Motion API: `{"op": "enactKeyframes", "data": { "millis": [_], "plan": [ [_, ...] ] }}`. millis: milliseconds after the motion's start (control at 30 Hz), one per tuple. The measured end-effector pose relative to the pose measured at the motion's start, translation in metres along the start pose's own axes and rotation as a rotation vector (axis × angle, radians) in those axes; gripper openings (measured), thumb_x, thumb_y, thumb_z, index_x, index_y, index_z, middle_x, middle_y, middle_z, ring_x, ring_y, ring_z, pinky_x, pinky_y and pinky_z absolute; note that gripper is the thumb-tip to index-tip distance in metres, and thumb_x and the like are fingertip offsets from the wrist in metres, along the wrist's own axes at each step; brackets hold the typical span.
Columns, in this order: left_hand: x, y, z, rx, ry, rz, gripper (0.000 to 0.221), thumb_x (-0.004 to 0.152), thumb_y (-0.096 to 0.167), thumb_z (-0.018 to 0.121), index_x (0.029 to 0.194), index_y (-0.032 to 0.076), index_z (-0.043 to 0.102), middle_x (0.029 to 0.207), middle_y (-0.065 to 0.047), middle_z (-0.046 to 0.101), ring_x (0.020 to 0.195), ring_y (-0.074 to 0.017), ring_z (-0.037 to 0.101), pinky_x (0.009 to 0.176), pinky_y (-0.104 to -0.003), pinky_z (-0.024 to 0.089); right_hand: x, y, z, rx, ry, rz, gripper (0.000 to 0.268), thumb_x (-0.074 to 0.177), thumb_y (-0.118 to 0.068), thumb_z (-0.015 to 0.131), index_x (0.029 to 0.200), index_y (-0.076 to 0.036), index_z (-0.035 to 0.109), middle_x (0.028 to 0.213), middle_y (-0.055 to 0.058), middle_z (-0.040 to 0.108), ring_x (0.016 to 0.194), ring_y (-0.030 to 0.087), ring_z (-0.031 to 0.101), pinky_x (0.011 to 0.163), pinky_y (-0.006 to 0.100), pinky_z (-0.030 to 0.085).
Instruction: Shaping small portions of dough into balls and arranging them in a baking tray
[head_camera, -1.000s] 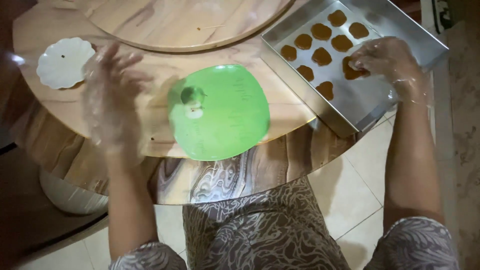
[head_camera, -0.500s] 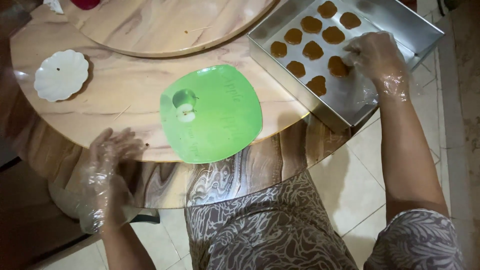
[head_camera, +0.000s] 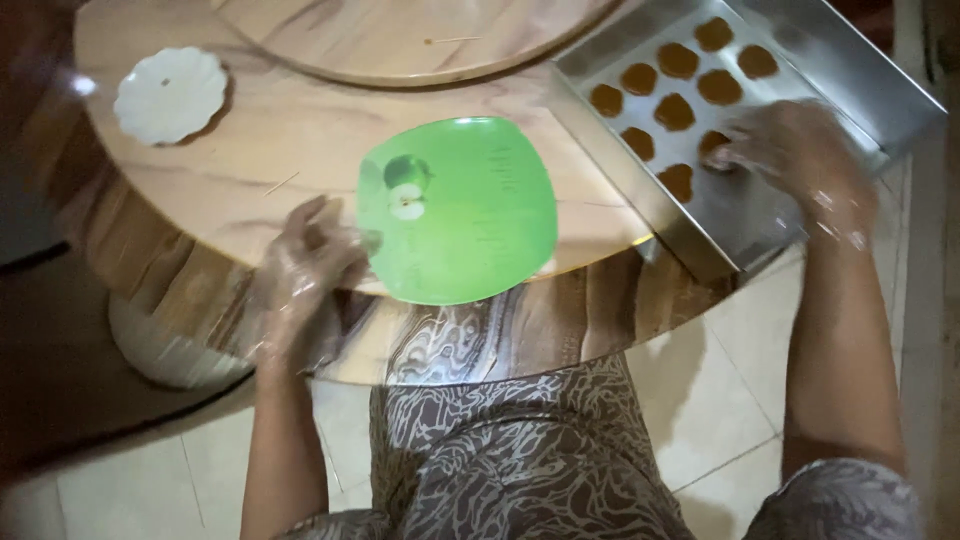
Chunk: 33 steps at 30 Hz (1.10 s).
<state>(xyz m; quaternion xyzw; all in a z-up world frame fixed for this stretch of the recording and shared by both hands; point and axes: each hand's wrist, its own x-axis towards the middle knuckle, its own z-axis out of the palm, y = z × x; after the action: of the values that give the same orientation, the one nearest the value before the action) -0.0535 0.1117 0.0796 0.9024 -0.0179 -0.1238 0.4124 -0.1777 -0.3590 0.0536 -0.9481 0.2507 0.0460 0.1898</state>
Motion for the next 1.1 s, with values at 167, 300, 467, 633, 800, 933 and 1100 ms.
{"op": "enactKeyframes", "data": {
  "millis": [167, 300, 467, 633, 800, 933, 1100],
  "plan": [
    [0.009, 0.007, 0.003, 0.058, -0.158, -0.069, 0.083, 0.074, 0.049, 0.068, 0.15, 0.024, 0.043, 0.107, -0.008, 0.075, 0.097, -0.0228, 0.071, 0.086, -0.036, 0.055, -0.069, -0.031, -0.01, 0.149, 0.24, -0.17, 0.05, 0.105, -0.034, 0.068, 0.133, 0.008, 0.069, 0.13, 0.033, 0.066, 0.11, 0.046, 0.065, 0.089, 0.059, 0.05],
    [0.044, -0.048, 0.037, -0.017, -0.02, 0.024, 0.093, 0.064, 0.039, 0.081, 0.15, 0.023, 0.047, 0.077, 0.001, 0.064, 0.072, -0.0142, 0.063, 0.06, -0.032, 0.048, -0.111, -0.067, 0.002, 0.797, -0.009, -0.209, 0.039, 0.097, -0.009, 0.051, 0.133, 0.005, 0.056, 0.153, 0.028, 0.053, 0.123, 0.038, 0.065, 0.103, 0.042, 0.055],
    [0.038, -0.043, 0.029, -0.084, -0.034, 0.14, 0.067, 0.072, 0.031, 0.076, 0.134, 0.021, 0.053, 0.1, -0.006, 0.075, 0.084, -0.0198, 0.071, 0.06, -0.034, 0.056, -0.109, -0.087, 0.028, -0.193, 0.137, -0.015, 0.048, 0.099, -0.031, 0.054, 0.146, -0.032, 0.063, 0.11, 0.02, 0.075, 0.089, 0.046, 0.07, 0.064, 0.055, 0.054],
    [0.039, -0.066, 0.021, -0.42, -0.017, 0.124, 0.065, 0.067, 0.007, 0.073, 0.13, 0.01, 0.058, 0.111, -0.014, 0.069, 0.08, -0.0189, 0.065, 0.06, -0.031, 0.056, -0.116, -0.092, 0.062, -0.255, 0.345, -0.321, 0.018, 0.117, -0.026, 0.057, 0.124, -0.014, 0.069, 0.063, 0.008, 0.057, 0.047, 0.02, 0.048, 0.042, 0.034, 0.039],
    [0.025, -0.088, -0.011, -0.536, 0.025, 0.137, 0.06, 0.067, 0.0, 0.071, 0.124, 0.01, 0.056, 0.137, -0.015, 0.062, 0.111, -0.0256, 0.066, 0.085, -0.029, 0.062, -0.125, -0.101, 0.097, -0.194, 0.445, -0.44, 0.035, 0.111, -0.026, 0.061, 0.14, -0.01, 0.07, 0.076, 0.013, 0.068, 0.052, 0.024, 0.057, 0.046, 0.037, 0.05],
    [0.022, -0.112, -0.039, -0.633, 0.048, 0.092, 0.056, 0.072, -0.002, 0.065, 0.126, 0.007, 0.052, 0.132, -0.016, 0.06, 0.092, -0.021, 0.067, 0.067, -0.024, 0.06, -0.146, -0.156, 0.101, -0.196, 0.336, -0.566, 0.03, 0.11, -0.028, 0.05, 0.13, -0.008, 0.06, 0.05, -0.007, 0.044, 0.035, 0.009, 0.031, 0.027, 0.025, 0.03],
    [0.024, -0.142, -0.066, -0.424, 0.16, 0.118, 0.051, 0.083, 0.009, 0.066, 0.133, 0.006, 0.053, 0.094, -0.003, 0.066, 0.066, -0.0101, 0.057, 0.051, -0.021, 0.048, -0.169, -0.211, 0.105, 0.069, 0.063, -0.644, 0.028, 0.107, -0.008, 0.049, 0.133, 0.0, 0.043, 0.052, -0.002, 0.054, 0.03, 0.007, 0.039, 0.019, 0.024, 0.035]
  ]
}}
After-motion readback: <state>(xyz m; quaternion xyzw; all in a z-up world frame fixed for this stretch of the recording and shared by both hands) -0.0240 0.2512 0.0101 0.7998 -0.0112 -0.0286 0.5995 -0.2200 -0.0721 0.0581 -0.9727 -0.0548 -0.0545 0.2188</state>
